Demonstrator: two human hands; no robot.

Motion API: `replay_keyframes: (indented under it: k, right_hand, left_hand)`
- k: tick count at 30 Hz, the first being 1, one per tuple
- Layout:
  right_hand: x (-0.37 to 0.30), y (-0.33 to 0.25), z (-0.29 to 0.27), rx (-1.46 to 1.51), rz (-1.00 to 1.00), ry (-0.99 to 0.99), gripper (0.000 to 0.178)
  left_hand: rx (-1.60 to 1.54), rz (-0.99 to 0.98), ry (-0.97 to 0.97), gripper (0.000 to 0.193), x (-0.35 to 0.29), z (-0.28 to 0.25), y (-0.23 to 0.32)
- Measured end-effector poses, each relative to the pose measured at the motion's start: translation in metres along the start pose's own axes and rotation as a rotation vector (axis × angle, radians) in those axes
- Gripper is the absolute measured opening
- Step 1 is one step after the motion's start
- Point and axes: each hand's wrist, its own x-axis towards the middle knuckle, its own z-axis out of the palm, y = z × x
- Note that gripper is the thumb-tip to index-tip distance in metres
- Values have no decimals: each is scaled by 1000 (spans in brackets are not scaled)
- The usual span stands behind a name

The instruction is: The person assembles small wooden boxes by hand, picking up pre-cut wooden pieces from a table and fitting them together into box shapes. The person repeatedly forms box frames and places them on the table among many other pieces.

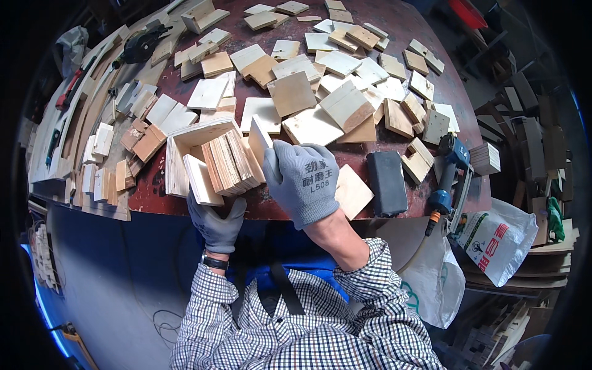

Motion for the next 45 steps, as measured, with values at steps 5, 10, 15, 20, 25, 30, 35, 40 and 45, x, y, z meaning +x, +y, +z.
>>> replay_keyframes:
  k: [5, 10, 15, 20, 25, 30, 35, 40, 45]
  right_hand:
    - [-12, -7, 6, 112, -3, -35, 14]
    - [-20, 7, -1, 540, 88, -210, 35]
    - [-16, 24, 9, 700, 126, -245, 44]
    - [3, 35, 20, 1014, 264, -340, 47]
    - [-6, 47, 44, 413, -273, -180, 39]
    - [-5, 33, 42, 497, 8, -202, 49]
    - [3, 10, 19, 716, 359, -457, 63]
    - [11, 6, 11, 838, 469, -605, 63]
    - [4, 11, 16, 805, 501, -606, 67]
  left_hand:
    - [7, 24, 25, 109, -1, 4, -1]
    - [0, 22, -6, 108, 1, 0, 1]
    - [5, 40, 18, 105, -1, 4, -2]
    - [-6, -3, -5, 106, -7, 3, -6]
    - [23, 15, -19, 106, -9, 2, -8]
    - [28, 41, -17, 104, -5, 3, -8]
    - [76, 88, 5, 104, 4, 4, 1]
    - [124, 77, -6, 104, 5, 1, 6]
    - [52, 31, -13, 99, 10, -4, 14]
